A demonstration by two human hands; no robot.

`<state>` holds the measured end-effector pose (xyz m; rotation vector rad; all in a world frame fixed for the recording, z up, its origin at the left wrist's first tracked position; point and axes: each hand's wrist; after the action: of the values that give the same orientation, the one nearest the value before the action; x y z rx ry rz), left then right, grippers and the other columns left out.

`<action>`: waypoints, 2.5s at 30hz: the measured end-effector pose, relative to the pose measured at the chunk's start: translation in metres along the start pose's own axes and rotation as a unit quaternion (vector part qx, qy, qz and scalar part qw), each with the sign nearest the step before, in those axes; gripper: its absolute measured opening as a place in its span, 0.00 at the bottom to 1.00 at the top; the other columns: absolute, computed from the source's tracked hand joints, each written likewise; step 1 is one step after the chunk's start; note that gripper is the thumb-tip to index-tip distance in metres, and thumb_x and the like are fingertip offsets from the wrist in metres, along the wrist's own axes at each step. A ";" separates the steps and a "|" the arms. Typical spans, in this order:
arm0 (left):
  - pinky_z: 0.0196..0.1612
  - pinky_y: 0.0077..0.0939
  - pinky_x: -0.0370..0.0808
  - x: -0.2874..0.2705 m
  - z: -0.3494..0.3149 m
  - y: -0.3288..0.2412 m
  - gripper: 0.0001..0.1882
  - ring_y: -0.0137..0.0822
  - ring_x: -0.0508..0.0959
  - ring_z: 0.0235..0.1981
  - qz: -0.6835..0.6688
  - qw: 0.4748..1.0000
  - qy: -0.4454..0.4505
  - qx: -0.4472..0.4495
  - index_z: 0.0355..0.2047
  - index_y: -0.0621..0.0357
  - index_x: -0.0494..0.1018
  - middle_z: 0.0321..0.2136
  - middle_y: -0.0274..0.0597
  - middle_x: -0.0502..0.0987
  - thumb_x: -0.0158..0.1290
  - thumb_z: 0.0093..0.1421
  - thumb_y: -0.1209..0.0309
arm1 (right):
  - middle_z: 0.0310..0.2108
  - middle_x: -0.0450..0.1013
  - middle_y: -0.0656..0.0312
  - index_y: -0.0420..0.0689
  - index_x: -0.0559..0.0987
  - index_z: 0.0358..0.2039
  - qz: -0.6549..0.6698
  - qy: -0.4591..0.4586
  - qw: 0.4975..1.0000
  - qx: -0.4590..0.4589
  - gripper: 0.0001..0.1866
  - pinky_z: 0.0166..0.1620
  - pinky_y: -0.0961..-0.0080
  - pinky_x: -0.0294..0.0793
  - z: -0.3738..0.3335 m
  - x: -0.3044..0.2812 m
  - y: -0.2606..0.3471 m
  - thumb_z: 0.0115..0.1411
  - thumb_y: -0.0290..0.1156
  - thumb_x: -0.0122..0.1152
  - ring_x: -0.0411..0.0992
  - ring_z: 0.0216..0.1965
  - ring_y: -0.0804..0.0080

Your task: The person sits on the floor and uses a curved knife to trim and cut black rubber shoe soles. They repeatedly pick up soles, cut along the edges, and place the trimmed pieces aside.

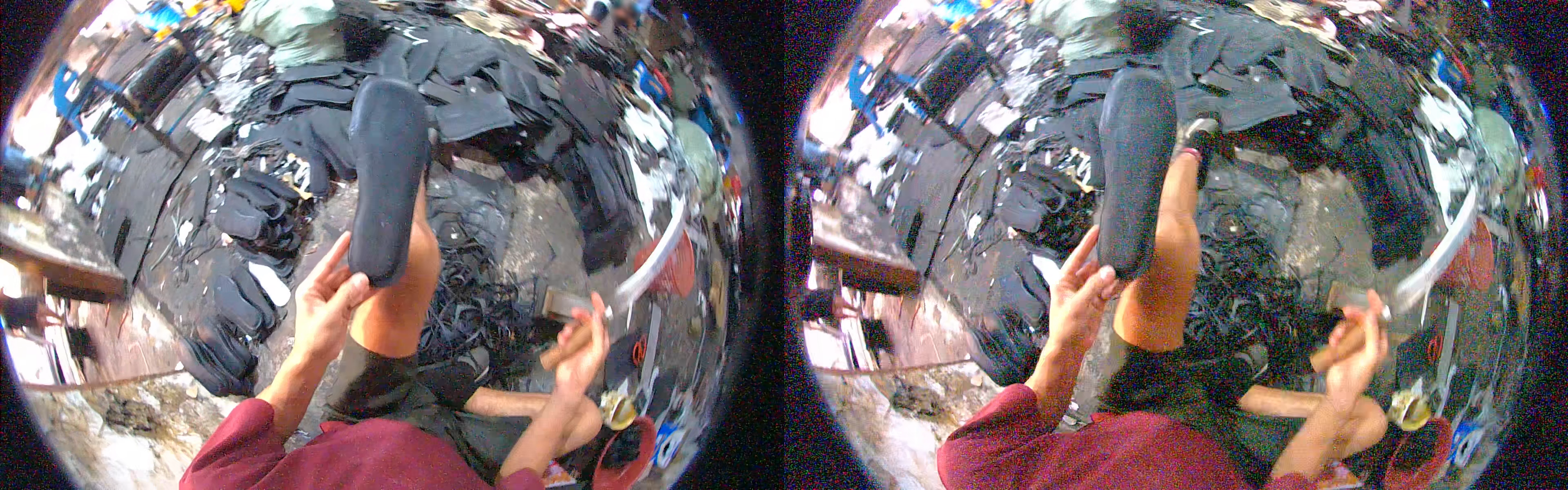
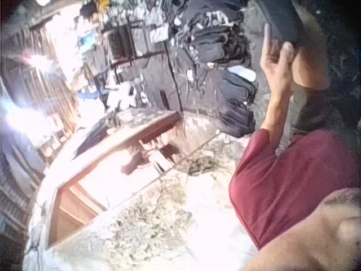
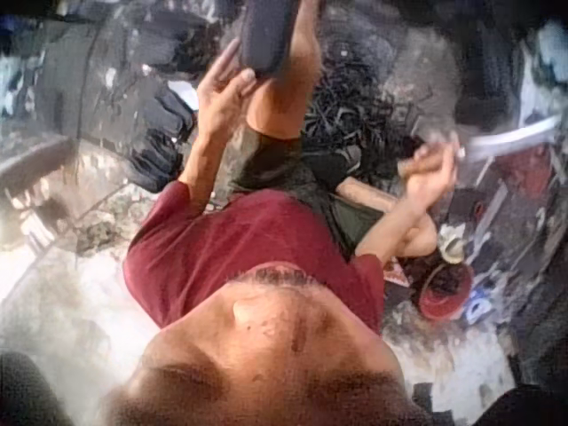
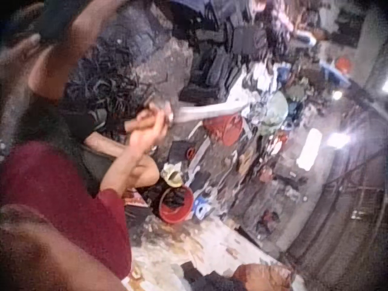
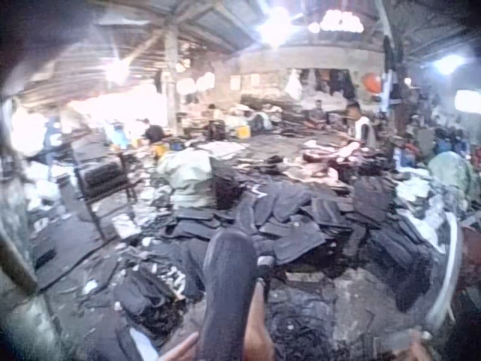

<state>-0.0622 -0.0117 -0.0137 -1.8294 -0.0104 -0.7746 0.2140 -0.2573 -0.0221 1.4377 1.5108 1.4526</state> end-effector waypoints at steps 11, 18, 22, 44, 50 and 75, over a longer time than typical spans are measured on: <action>0.48 0.32 0.79 -0.108 0.128 0.125 0.33 0.35 0.80 0.43 -0.043 0.982 -0.181 -0.042 0.67 0.61 0.59 0.47 0.44 0.79 0.54 0.62 0.83 | 0.34 0.68 0.70 0.54 0.68 0.63 -0.060 -0.120 0.989 0.069 0.25 0.28 0.82 0.64 -0.007 -0.041 0.013 0.67 0.46 0.55 0.64 0.25 0.81; 0.42 0.25 0.77 -0.134 0.305 0.173 0.34 0.30 0.78 0.43 0.025 0.974 -0.195 0.116 0.67 0.62 0.60 0.48 0.43 0.78 0.53 0.60 0.86 | 0.32 0.69 0.71 0.55 0.69 0.61 -0.137 -0.122 0.978 0.098 0.26 0.28 0.81 0.63 0.021 -0.003 -0.015 0.66 0.50 0.55 0.64 0.25 0.81; 0.49 0.35 0.75 -0.172 0.369 0.179 0.37 0.38 0.78 0.42 0.249 0.900 -0.332 0.136 0.59 0.65 0.68 0.46 0.48 0.78 0.69 0.50 0.65 | 0.31 0.70 0.68 0.50 0.69 0.60 -0.151 -0.083 0.980 0.098 0.25 0.22 0.82 0.65 0.040 -0.015 -0.045 0.67 0.47 0.55 0.66 0.21 0.82; 0.60 0.37 0.72 -0.122 0.451 0.146 0.49 0.51 0.73 0.57 0.480 0.771 -0.411 -0.074 0.60 0.62 0.66 0.55 0.56 0.73 0.74 0.37 0.62 | 0.29 0.73 0.63 0.41 0.71 0.58 -0.180 -0.092 0.974 0.097 0.22 0.22 0.79 0.67 0.029 -0.005 -0.072 0.66 0.35 0.57 0.68 0.19 0.77; 0.45 0.35 0.78 -0.142 0.389 0.142 0.28 0.39 0.81 0.39 0.008 0.978 -0.207 0.017 0.51 0.68 0.69 0.41 0.44 0.80 0.67 0.53 0.70 | 0.29 0.73 0.63 0.41 0.72 0.57 -0.184 -0.063 0.978 0.075 0.21 0.22 0.80 0.67 0.024 -0.005 -0.073 0.66 0.35 0.57 0.68 0.20 0.78; 0.48 0.38 0.80 0.066 -0.046 0.022 0.29 0.41 0.82 0.40 0.000 0.970 0.155 -0.187 0.56 0.62 0.64 0.45 0.49 0.79 0.63 0.58 0.71 | 0.36 0.67 0.67 0.52 0.65 0.35 0.097 0.046 0.992 -0.073 0.20 0.50 0.74 0.68 -0.093 0.001 -0.007 0.53 0.15 0.65 0.67 0.42 0.74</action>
<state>-0.0253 -0.0821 0.0104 -2.0373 0.3611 -1.1127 0.1256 -0.2831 -0.0074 1.4808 1.3162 1.7289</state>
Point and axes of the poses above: each hand's wrist, its own z-axis towards the middle knuckle, its own x-axis out of the palm, y = z × x
